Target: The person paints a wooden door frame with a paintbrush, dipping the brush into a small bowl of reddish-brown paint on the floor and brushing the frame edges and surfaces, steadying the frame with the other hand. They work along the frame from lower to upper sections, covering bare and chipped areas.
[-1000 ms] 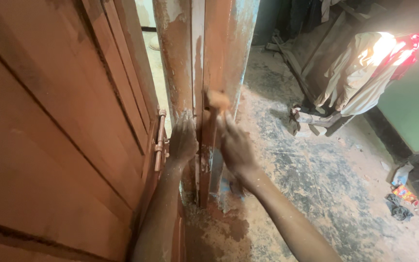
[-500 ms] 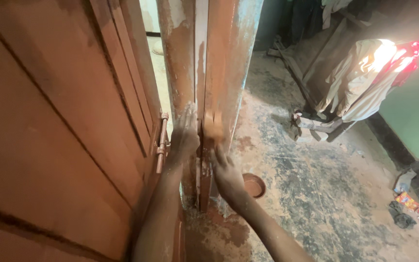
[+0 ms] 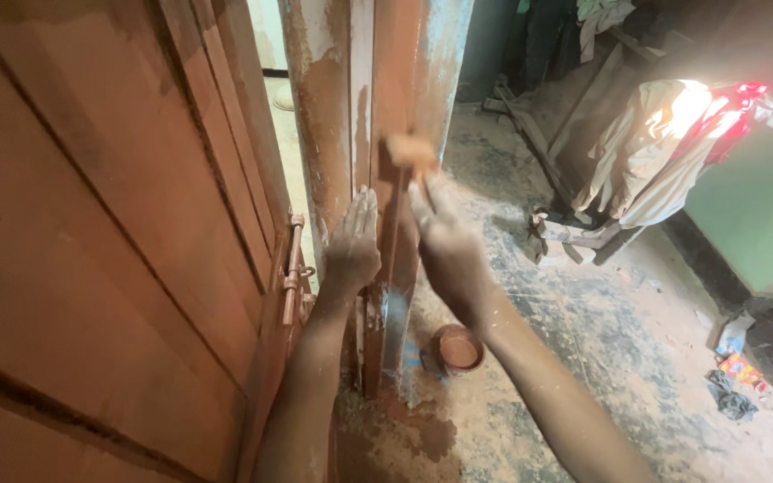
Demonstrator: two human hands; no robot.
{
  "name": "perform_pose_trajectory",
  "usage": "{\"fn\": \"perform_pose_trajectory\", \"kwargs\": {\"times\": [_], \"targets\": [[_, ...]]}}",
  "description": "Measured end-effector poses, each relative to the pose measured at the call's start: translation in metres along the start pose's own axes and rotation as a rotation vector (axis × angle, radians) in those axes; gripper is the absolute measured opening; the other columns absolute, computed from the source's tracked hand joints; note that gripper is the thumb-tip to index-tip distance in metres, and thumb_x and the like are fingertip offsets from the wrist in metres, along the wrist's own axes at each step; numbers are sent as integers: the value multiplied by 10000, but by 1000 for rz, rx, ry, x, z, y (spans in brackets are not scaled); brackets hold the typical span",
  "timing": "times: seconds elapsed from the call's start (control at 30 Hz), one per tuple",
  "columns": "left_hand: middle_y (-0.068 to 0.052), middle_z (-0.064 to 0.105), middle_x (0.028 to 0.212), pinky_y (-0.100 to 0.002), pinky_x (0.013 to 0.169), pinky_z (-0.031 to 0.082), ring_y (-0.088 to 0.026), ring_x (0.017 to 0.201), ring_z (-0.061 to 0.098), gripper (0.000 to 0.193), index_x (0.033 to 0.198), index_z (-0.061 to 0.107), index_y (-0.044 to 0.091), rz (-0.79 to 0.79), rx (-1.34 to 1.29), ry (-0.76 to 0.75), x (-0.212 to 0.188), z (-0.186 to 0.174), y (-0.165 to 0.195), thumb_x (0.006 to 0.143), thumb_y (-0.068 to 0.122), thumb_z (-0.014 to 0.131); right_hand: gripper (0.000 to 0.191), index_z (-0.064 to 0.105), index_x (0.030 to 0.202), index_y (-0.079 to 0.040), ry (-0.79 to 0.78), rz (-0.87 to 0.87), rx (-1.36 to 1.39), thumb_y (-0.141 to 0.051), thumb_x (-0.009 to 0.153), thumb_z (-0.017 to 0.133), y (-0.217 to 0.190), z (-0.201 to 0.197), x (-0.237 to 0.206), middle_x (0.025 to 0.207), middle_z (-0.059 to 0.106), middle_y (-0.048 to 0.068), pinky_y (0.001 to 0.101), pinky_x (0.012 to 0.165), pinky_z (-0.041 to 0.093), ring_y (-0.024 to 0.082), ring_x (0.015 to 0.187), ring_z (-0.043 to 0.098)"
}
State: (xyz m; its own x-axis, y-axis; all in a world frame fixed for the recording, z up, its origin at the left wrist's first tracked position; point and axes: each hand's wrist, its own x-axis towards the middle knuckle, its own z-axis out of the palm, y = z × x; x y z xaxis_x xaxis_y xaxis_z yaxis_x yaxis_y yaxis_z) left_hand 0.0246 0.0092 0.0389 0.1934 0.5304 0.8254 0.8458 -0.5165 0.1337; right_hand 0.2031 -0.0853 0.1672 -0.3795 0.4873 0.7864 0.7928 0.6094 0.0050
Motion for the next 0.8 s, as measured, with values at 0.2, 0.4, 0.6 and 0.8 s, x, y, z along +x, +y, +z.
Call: {"fn": "perform_pose_trajectory", "kwargs": {"times": [0.2, 0.4, 0.6, 0.8], "targets": [[-324, 481, 1515, -468, 1167, 390, -403, 1443, 461, 703, 1457, 457, -140, -13, -4, -16, -8, 7, 5, 758, -74, 486, 406, 619, 1353, 53, 228, -32, -20, 137, 992, 453, -17, -17, -7, 1390, 614, 310, 411, 983, 586, 422, 1236, 672], [-338, 469, 1521, -470, 1209, 368, -420, 1461, 452, 635, 1383, 477, -120, 18, -9, -19, -19, 11, -1, 753, -60, 527, 267, 754, 1025, 8, -169, 563, 320, -100, 1086, 517, -13, 69, -48, 1063, 738, 213, 282, 537, 527, 289, 709, 712], [-338, 460, 1517, -471, 1224, 348, -427, 1455, 438, 732, 1477, 420, -153, -54, -75, -63, -32, 9, -1, 752, -99, 505, 305, 581, 1254, -70, 254, 854, 698, -167, 968, 624, -17, 100, -78, 863, 724, 116, 304, 599, 583, 180, 679, 691], [-318, 372, 1568, -479, 1239, 264, -427, 1482, 342, 842, 1520, 318, -108, -160, -113, -199, -46, 12, -3, 703, -88, 519, 209, 797, 1033, -57, 48, 1274, 1003, -235, 962, 713, -20, 124, -129, 750, 612, 23, 250, 515, 362, 86, 593, 465]]}}
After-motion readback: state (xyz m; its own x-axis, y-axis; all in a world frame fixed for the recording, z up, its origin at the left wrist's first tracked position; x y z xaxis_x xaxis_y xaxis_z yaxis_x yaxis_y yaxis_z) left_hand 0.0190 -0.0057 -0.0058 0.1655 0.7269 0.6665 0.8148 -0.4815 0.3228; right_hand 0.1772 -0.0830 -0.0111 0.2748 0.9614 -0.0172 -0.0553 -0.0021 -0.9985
